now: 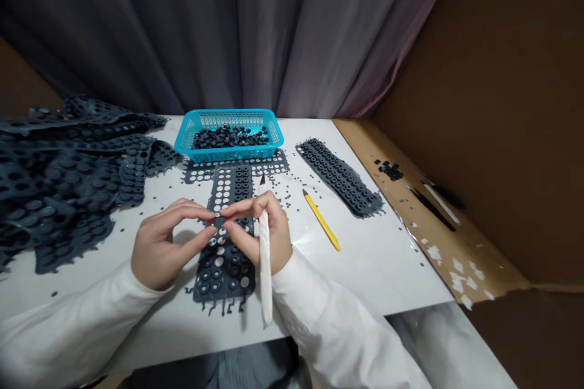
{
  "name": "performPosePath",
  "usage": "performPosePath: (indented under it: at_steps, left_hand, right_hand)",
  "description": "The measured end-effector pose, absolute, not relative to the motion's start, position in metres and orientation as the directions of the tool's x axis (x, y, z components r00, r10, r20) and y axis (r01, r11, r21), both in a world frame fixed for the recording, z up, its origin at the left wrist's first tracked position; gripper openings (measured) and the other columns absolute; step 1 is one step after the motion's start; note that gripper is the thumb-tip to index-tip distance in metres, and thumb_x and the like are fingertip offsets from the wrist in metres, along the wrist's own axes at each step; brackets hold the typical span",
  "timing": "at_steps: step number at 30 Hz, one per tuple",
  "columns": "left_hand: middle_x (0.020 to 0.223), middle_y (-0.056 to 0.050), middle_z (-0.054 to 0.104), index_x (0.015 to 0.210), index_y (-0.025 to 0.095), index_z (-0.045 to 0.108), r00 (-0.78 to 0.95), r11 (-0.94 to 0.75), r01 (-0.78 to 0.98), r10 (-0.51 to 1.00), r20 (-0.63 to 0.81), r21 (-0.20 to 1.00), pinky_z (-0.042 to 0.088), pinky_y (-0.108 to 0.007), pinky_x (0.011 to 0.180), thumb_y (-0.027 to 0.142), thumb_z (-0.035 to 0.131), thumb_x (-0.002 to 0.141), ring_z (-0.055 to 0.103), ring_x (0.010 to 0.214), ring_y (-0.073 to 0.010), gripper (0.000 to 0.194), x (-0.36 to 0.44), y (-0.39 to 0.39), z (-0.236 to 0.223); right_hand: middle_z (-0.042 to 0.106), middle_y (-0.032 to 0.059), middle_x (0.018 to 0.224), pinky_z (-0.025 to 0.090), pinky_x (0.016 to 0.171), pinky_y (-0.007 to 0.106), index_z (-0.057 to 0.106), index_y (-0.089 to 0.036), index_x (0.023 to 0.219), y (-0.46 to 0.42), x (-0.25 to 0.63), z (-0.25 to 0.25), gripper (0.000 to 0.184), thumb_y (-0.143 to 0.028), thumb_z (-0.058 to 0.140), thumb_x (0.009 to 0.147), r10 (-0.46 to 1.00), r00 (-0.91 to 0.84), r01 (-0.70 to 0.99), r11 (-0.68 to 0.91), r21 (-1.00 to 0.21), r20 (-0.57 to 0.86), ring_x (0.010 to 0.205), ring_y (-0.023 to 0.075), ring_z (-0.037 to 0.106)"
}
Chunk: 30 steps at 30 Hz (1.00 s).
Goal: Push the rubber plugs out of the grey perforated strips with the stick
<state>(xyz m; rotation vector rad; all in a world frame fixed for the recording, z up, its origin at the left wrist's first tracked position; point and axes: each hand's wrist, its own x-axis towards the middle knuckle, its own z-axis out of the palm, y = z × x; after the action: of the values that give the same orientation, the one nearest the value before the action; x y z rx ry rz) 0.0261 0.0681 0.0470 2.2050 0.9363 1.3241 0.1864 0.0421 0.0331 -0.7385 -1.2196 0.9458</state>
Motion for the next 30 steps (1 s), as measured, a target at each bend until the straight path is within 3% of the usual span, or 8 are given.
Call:
performPosePath:
  at_steps: [6,13,22,30]
  left_hand:
    - [0.080,0.000,0.067,0.088,0.020,0.065,0.369,-0.681,0.324,0.730,0.576,0.656,0.048,-0.026,0.071,0.016,0.063,0.075,0.061,0.076,-0.0142,0.013,0.021,0.072,0.038]
    - [0.080,0.001,0.067,0.083,0.023,0.066,0.372,-0.621,0.314,0.776,0.508,0.718,0.048,-0.025,0.070,0.025,0.063,0.075,0.062,0.074,-0.0142,0.009,0.022,0.077,0.024]
    - [0.070,-0.002,0.067,0.077,0.018,0.067,0.307,-0.512,0.391,0.856,0.416,0.765,0.049,-0.026,0.063,0.032,0.063,0.074,0.062,0.065,-0.0147,0.015,0.023,0.073,0.028]
    - [0.071,-0.003,0.066,0.076,0.016,0.064,0.353,-0.575,0.290,0.807,0.473,0.765,0.049,-0.026,0.063,0.022,0.062,0.075,0.061,0.067,-0.0139,0.007,0.023,0.074,0.028]
  right_hand:
    - [0.067,0.0000,0.074,0.049,0.069,0.031,0.030,-0.024,0.071,0.045,0.190,0.036,0.040,-0.014,0.068,0.070,0.836,0.012,0.018,0.548,-0.836,0.548,0.068,0.0141,0.062]
    - [0.065,0.0006,0.079,0.048,0.072,0.030,0.029,-0.025,0.074,0.050,0.196,0.026,0.045,-0.031,0.073,0.066,0.886,-0.063,0.124,0.464,-0.877,0.460,0.071,0.0144,0.060]
    - [0.066,-0.0003,0.074,0.047,0.072,0.031,0.032,-0.023,0.071,0.049,0.194,0.030,0.047,-0.027,0.077,0.063,0.921,-0.051,-0.033,0.385,-0.922,0.386,0.068,0.0141,0.061]
    - [0.064,-0.0045,0.069,0.047,0.067,0.028,0.030,-0.023,0.073,0.050,0.194,0.029,0.052,-0.025,0.080,0.059,0.960,-0.081,-0.213,0.245,-0.946,0.267,0.064,0.0113,0.057]
